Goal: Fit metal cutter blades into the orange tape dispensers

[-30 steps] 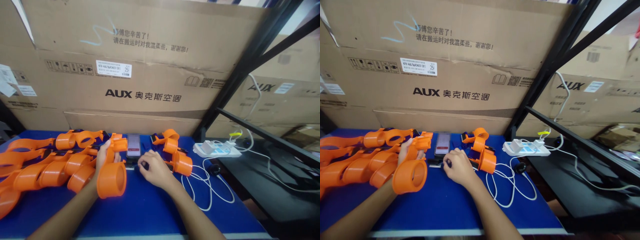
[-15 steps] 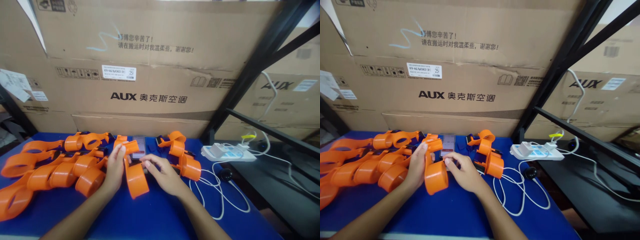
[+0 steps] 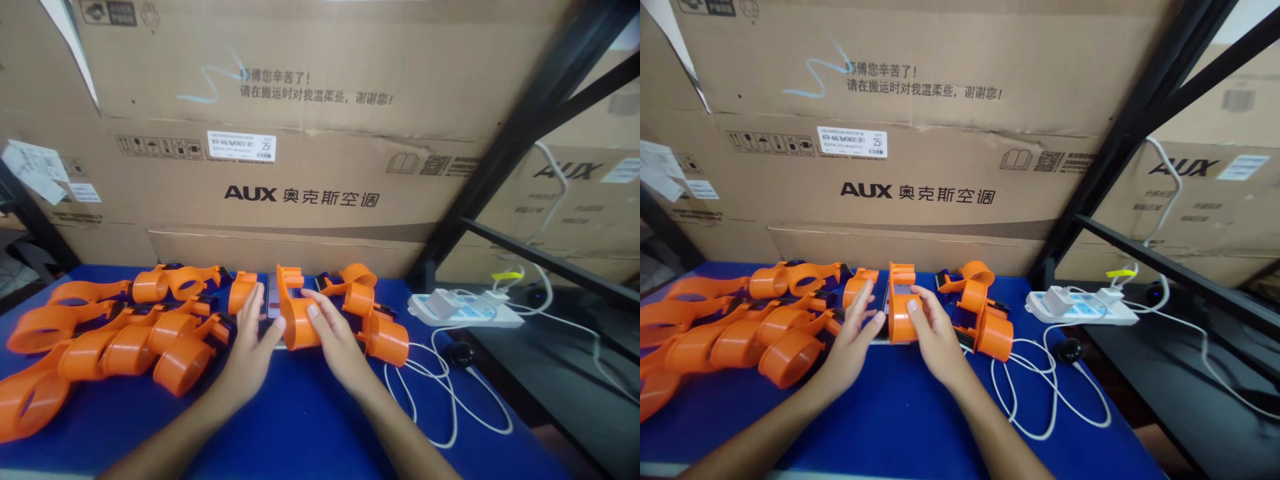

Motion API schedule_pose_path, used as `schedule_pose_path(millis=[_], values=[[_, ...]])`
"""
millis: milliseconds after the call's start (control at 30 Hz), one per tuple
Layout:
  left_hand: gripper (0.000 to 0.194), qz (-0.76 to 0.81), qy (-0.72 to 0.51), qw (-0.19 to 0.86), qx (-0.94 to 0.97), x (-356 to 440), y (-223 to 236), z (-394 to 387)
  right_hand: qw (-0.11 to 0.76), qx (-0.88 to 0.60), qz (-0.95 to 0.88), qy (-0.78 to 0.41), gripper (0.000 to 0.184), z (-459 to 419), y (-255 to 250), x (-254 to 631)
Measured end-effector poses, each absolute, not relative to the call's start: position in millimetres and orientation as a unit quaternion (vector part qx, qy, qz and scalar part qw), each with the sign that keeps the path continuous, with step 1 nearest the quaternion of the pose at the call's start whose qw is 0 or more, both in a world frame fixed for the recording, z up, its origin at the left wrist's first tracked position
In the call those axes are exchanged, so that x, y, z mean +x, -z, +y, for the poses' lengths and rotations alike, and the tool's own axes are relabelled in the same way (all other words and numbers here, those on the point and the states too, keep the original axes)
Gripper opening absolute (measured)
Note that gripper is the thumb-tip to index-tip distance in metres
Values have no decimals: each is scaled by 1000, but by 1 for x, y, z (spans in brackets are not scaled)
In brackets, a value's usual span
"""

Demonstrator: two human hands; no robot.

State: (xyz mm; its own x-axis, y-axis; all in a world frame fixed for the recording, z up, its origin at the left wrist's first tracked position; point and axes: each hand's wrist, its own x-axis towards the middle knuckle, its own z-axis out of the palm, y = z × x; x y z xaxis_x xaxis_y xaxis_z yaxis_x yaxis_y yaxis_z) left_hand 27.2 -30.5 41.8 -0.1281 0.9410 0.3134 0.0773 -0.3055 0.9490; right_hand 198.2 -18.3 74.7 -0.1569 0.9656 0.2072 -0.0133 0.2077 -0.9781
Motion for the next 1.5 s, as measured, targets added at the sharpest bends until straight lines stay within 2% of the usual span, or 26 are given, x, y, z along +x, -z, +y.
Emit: schedule_pose_path(millis=[100, 167, 300, 367, 467, 633, 800, 1100, 1267, 1433, 1500], values=[[78, 494, -545, 173, 655, 15, -58, -48, 501, -410, -560, -517, 44, -13, -73, 202], [79, 505, -498, 84, 700, -6, -79, -52, 492, -401, -551, -542, 43, -7, -71, 203], [68, 539, -364, -75, 755, -83, -119, -20, 463, -402, -564, -552, 42, 10, -73, 195], [64, 578, -268, -100, 764, -126, -126, 12, 452, -414, -579, -537, 41, 22, -75, 185], [79, 643, -131, -102, 747, -171, -117, 57, 433, -445, -585, -521, 43, 41, -78, 164], [68, 650, -73, -54, 755, -183, -88, 87, 385, -472, -605, -512, 49, 64, -70, 138], [51, 671, -130, -39, 729, -174, -100, 86, 354, -489, -629, -490, 48, 74, -55, 123], [51, 682, -242, -104, 683, -169, -155, 60, 330, -506, -676, -423, 48, 76, -52, 106], [39, 611, -365, -117, 693, -131, -170, 30, 359, -497, -688, -389, 38, 68, -59, 93], [32, 553, -438, -73, 705, -94, -166, 15, 421, -474, -681, -367, 20, 62, -72, 103], [29, 537, -464, -49, 703, -82, -159, 10, 444, -462, -676, -363, 24, 58, -79, 115]])
